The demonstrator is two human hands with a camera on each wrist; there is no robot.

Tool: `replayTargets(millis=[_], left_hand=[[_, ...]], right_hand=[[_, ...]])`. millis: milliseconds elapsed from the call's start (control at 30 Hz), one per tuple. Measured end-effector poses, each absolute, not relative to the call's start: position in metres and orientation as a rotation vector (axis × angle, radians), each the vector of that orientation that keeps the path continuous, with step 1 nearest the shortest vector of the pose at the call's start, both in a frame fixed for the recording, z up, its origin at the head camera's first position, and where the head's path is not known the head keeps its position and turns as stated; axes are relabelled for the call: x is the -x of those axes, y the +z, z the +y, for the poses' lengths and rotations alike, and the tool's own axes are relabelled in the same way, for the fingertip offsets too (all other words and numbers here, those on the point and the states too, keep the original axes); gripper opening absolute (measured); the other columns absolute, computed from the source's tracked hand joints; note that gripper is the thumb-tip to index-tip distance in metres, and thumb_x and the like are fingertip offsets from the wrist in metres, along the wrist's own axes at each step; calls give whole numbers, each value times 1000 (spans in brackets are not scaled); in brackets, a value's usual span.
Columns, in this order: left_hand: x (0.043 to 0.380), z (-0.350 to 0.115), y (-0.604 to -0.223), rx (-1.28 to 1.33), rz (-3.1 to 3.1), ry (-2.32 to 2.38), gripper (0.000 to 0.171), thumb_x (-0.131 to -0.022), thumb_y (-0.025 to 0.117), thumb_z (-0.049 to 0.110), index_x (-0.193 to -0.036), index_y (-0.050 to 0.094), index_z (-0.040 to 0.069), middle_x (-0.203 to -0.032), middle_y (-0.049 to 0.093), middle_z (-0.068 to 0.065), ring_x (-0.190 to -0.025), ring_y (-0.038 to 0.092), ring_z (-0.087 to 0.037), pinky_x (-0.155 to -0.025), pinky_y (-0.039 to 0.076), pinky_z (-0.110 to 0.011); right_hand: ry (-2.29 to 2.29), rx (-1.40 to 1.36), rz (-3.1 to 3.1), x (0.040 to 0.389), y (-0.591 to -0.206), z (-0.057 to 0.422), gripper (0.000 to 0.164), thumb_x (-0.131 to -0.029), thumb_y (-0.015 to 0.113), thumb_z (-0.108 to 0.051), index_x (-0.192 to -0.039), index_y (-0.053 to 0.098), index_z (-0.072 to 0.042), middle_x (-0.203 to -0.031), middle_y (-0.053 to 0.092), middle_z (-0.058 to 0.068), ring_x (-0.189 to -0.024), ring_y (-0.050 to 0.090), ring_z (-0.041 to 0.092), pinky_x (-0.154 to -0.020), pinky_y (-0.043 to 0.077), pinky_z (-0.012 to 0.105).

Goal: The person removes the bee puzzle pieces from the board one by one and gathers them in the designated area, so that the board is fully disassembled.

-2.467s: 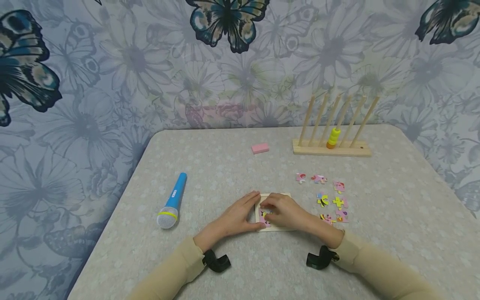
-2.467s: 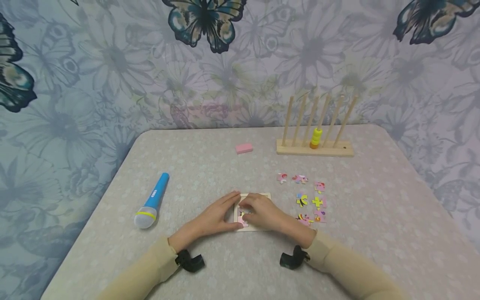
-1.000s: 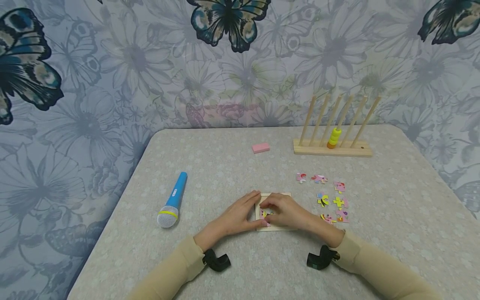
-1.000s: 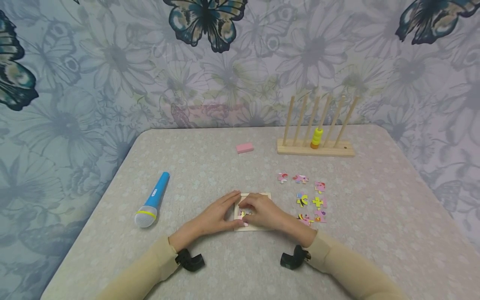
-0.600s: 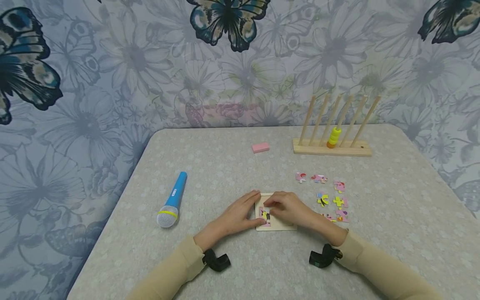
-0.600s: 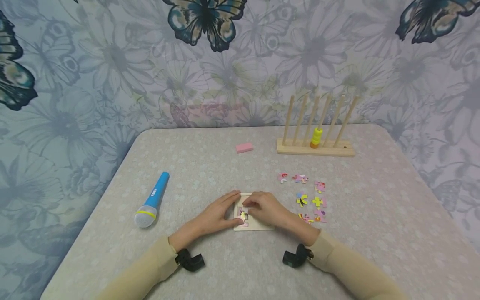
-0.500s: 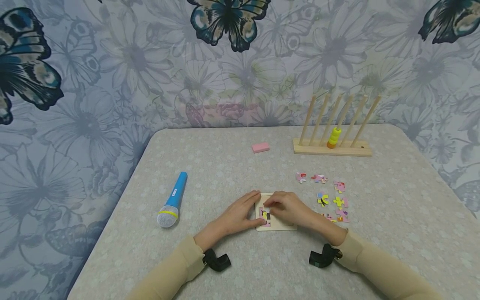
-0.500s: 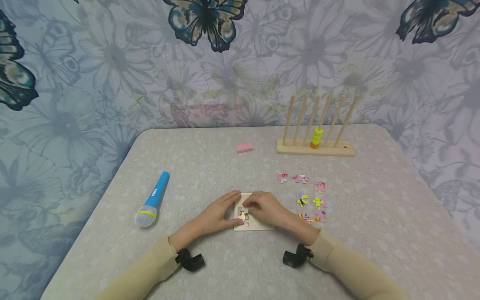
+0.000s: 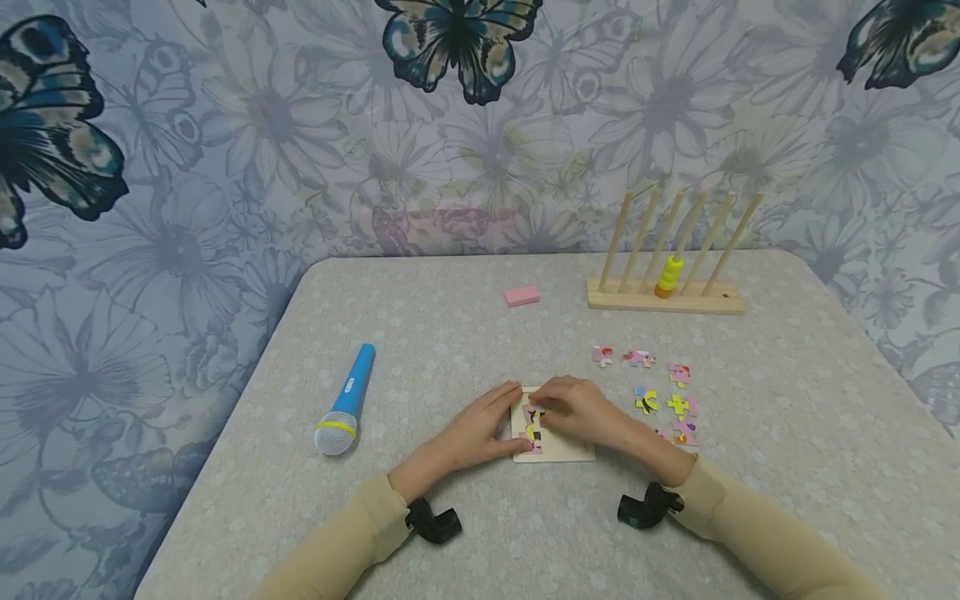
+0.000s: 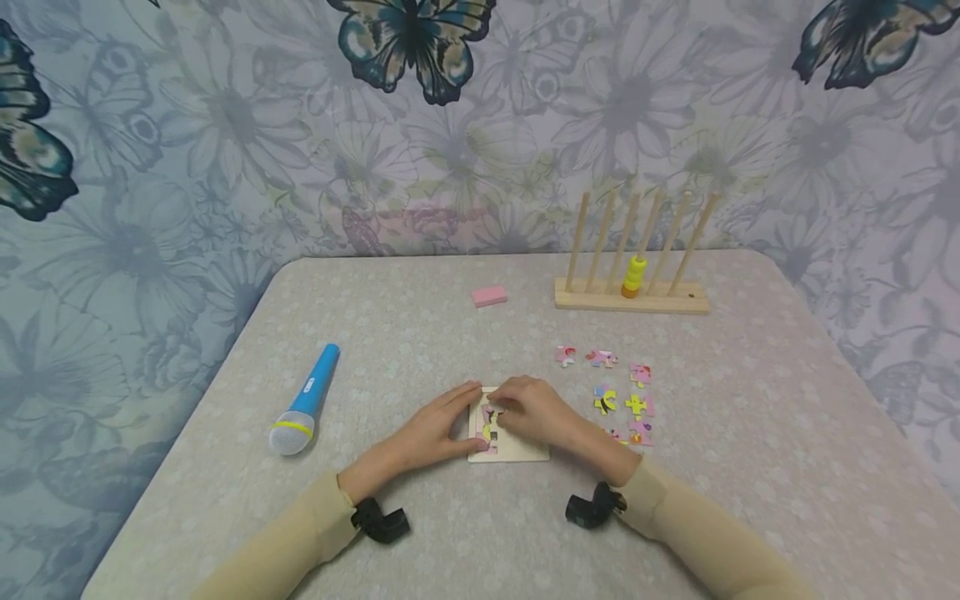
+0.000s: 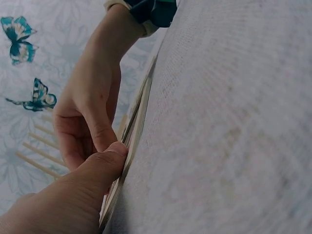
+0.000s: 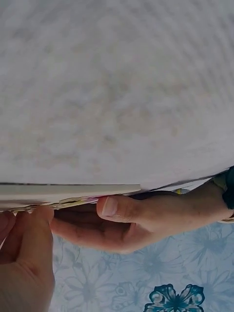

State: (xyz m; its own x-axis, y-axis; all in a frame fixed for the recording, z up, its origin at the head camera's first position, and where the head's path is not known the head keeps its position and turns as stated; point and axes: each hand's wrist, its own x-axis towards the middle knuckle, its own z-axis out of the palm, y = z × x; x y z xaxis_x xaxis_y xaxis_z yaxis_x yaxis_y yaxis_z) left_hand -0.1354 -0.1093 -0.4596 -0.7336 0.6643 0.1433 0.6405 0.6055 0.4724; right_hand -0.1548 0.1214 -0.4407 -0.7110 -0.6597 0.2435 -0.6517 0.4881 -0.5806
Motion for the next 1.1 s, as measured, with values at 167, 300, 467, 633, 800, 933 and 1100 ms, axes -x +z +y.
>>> replayTargets(millis=[167,300,467,633,800,933,1100], left_hand=[[136,-109,-459,-1131,2784,782,80,-87,66,45,-142,36,-4,-147,35,-17,-136,29,-26,-109,27,-38],[135,-109,-458,-1127,2776,792,80,-86,67,44,-141,36,-5,-147,35,-17,-136,29,-27,-109,27,-38],[134,-110,-457,-1114,2774,775,81,-86,66,45,-142,36,-5,-147,34,-17,-137,29,-26,-110,26,-37],[132,-114,-458,-1102,2767,766,81,-87,66,45,-142,35,-5,-148,33,-16,-137,28,-26,-110,27,-38],[132,-115,-458,-1134,2762,773,79,-89,62,45,-142,35,-5,-148,32,-17,-137,27,-26,-110,26,-37],[132,-114,-457,-1136,2752,781,81,-88,61,50,-143,34,-4,-149,31,-15,-138,26,-25,-110,26,-37],[132,-111,-457,-1206,2721,792,92,-81,67,56,-144,33,-2,-150,31,-14,-138,25,-24,-110,26,-38]], right_hand=[[-988,1246,2690,158,-440,123,27,-82,74,-11,-109,69,-5,-104,66,2,-98,60,17,-84,50,35],[-997,1162,2688,162,-431,137,30,-82,75,-14,-109,68,-4,-103,66,3,-96,61,17,-82,51,35],[-1013,942,2774,171,-420,179,31,-80,76,-10,-108,66,-2,-103,66,6,-94,61,24,-80,51,42],[-906,873,2800,176,-428,203,32,-80,77,-13,-108,66,-1,-102,66,6,-94,61,24,-80,51,41],[-863,973,2865,170,-425,194,32,-78,78,-12,-106,66,0,-101,67,7,-91,62,23,-79,50,42],[-948,1082,2805,155,-412,162,31,-81,76,-13,-108,67,-1,-102,66,7,-91,61,23,-77,51,41],[-869,1258,2666,137,-416,124,32,-84,72,-18,-111,67,-3,-108,64,4,-103,58,22,-87,48,40]])
